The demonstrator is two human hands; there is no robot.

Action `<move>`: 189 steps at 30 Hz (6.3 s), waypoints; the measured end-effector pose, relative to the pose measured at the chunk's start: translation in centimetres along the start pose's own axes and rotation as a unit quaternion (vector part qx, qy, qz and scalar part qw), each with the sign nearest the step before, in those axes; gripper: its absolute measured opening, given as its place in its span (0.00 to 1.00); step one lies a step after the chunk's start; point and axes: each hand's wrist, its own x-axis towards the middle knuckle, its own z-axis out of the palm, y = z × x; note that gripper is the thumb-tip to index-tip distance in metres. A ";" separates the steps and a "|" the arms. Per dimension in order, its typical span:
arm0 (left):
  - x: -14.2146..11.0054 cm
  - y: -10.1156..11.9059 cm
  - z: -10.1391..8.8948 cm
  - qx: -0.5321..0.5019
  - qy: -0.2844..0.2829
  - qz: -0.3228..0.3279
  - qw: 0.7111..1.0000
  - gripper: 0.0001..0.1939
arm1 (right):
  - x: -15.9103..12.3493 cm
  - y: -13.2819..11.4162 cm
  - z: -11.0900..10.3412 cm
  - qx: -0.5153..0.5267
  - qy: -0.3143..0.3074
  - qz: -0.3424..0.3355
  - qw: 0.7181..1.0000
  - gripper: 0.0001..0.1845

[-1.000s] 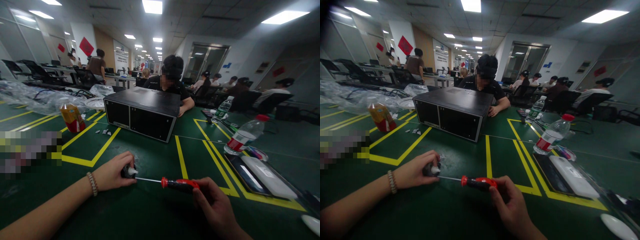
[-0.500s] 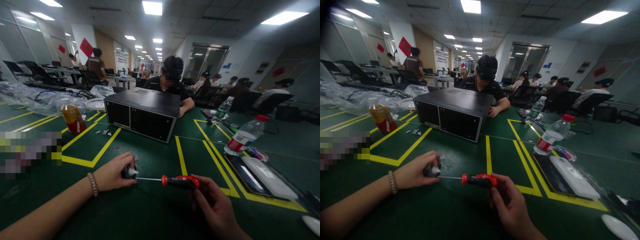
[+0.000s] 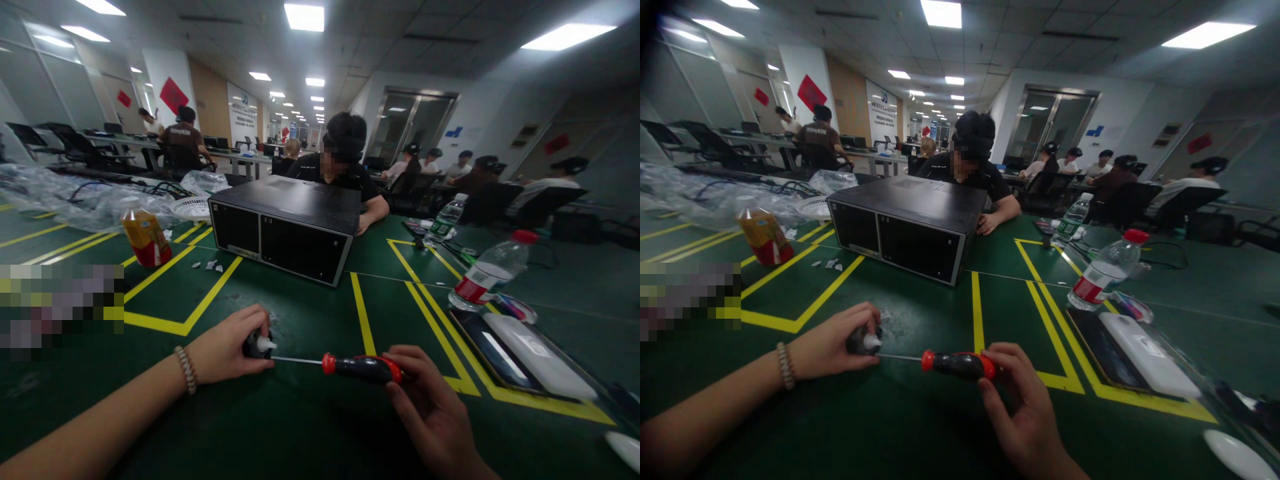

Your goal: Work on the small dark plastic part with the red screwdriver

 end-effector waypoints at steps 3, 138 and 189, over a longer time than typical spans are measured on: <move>0.0 0.1 -0.1 -0.003 -0.003 -0.003 1.000 0.16 | 0.0 -0.1 0.0 0.008 0.002 0.014 1.000 0.15; 0.0 0.2 -0.3 -0.003 -0.010 -0.003 1.000 0.16 | 0.0 -0.3 0.1 0.088 -0.044 0.128 0.987 0.18; 0.0 0.0 -0.2 -0.001 -0.006 0.003 1.000 0.16 | 0.2 0.0 -0.1 0.075 -0.060 0.155 0.983 0.18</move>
